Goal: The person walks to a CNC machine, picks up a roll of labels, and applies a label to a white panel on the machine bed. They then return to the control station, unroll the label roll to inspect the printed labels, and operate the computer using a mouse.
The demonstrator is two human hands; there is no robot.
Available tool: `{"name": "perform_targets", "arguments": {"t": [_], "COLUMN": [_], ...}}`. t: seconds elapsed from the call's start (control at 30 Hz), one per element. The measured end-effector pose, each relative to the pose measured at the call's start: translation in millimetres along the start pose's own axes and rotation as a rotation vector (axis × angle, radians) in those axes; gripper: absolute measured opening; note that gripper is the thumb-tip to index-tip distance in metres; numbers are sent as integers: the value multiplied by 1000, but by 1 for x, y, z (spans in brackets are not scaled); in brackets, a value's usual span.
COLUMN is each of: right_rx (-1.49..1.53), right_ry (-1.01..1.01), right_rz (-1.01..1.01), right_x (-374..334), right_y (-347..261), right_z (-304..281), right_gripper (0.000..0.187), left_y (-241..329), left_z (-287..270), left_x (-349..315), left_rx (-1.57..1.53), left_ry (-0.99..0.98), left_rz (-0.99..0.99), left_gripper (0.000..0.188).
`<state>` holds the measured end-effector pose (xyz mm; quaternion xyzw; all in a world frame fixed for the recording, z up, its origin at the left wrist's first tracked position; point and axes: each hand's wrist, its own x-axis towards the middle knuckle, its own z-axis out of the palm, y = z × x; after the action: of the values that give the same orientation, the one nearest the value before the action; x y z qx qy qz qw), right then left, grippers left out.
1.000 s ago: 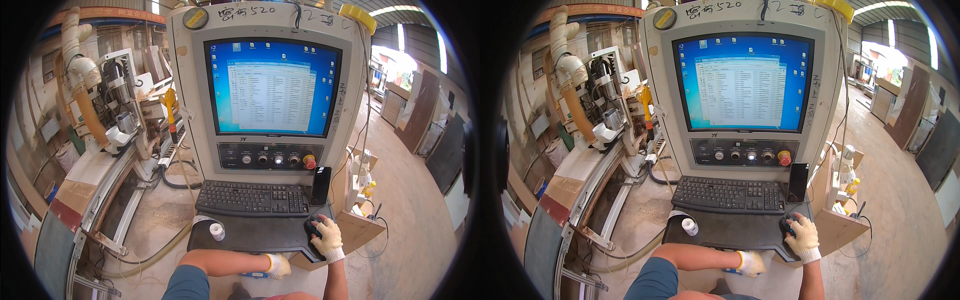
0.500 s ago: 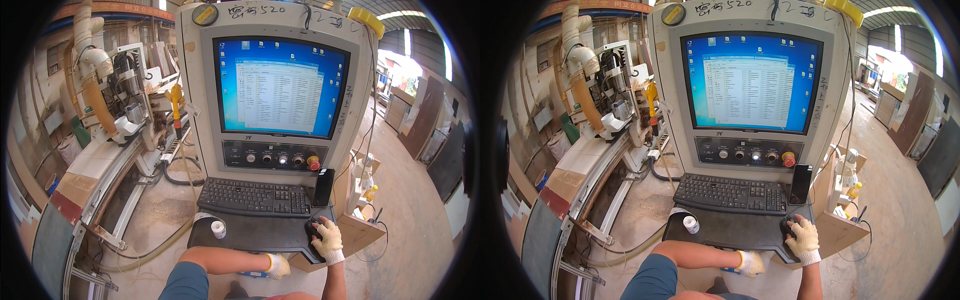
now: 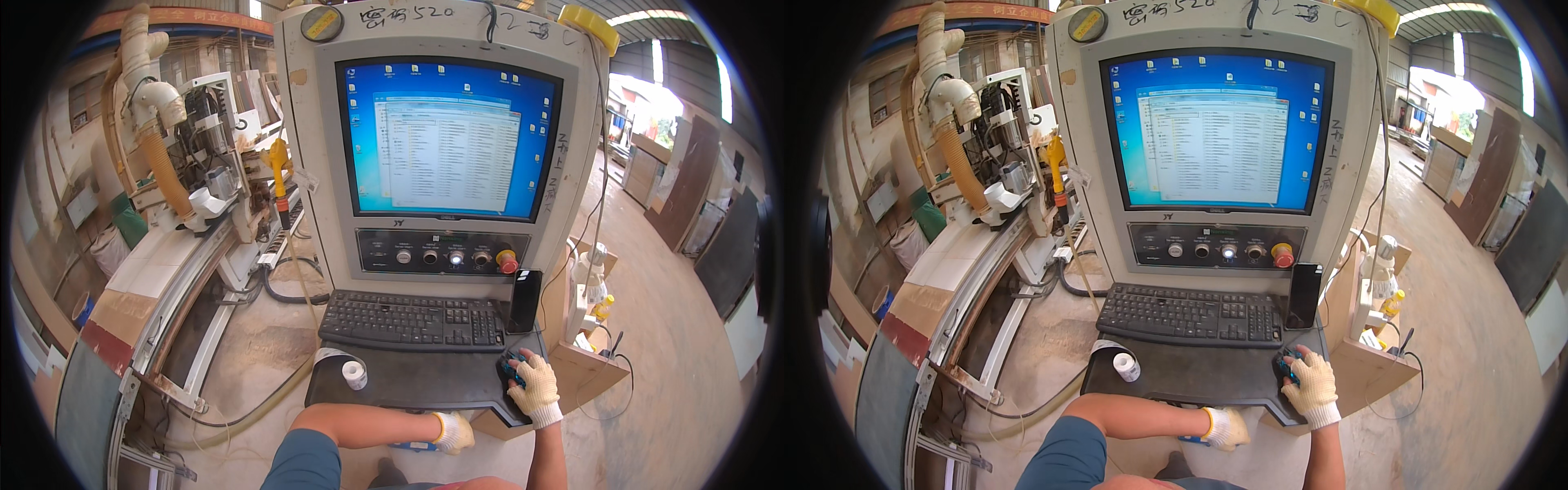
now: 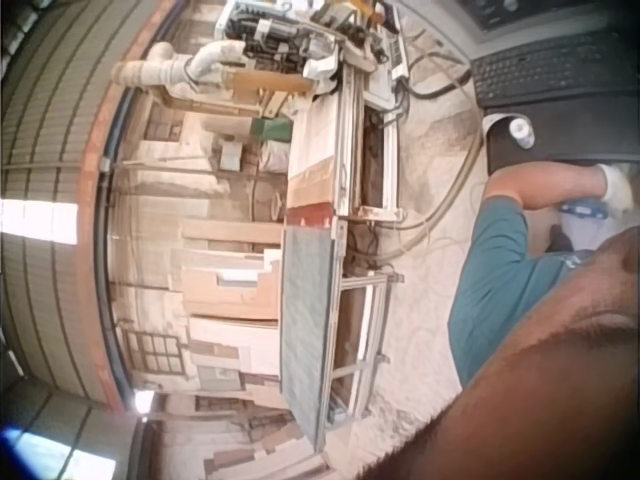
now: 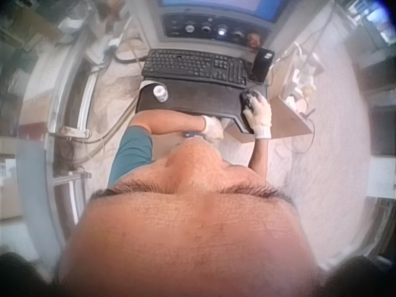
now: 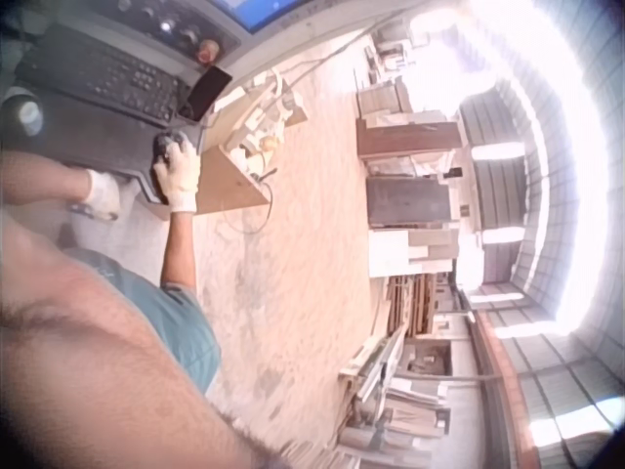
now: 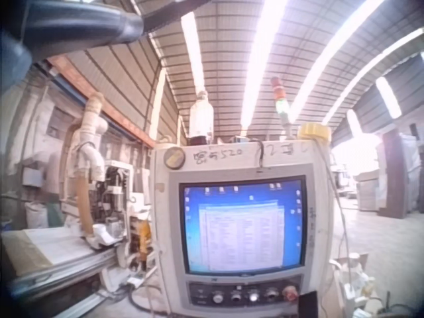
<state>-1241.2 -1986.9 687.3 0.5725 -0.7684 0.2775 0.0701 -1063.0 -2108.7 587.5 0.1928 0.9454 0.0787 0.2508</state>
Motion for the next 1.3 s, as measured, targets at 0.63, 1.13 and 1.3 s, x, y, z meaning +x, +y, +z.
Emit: {"name": "perform_targets", "arguments": {"t": [0.63,1.13,1.3], "right_rx": [-19,-19,-21], "right_ry": [38,31,16], "right_rz": [25,60,42], "right_x": [-1,2,1], "right_y": [2,-3,-2], "right_z": [2,0,-2], "right_gripper": [46,66,70], "left_y": [7,4,5], "left_z": [-18,-12,-14], "left_x": [-13,-9,-9], "left_rx": [-9,3,16], "left_ry": [-39,-35,-36], "left_rz": [-25,-22,0], "left_gripper": [33,33,34]}}
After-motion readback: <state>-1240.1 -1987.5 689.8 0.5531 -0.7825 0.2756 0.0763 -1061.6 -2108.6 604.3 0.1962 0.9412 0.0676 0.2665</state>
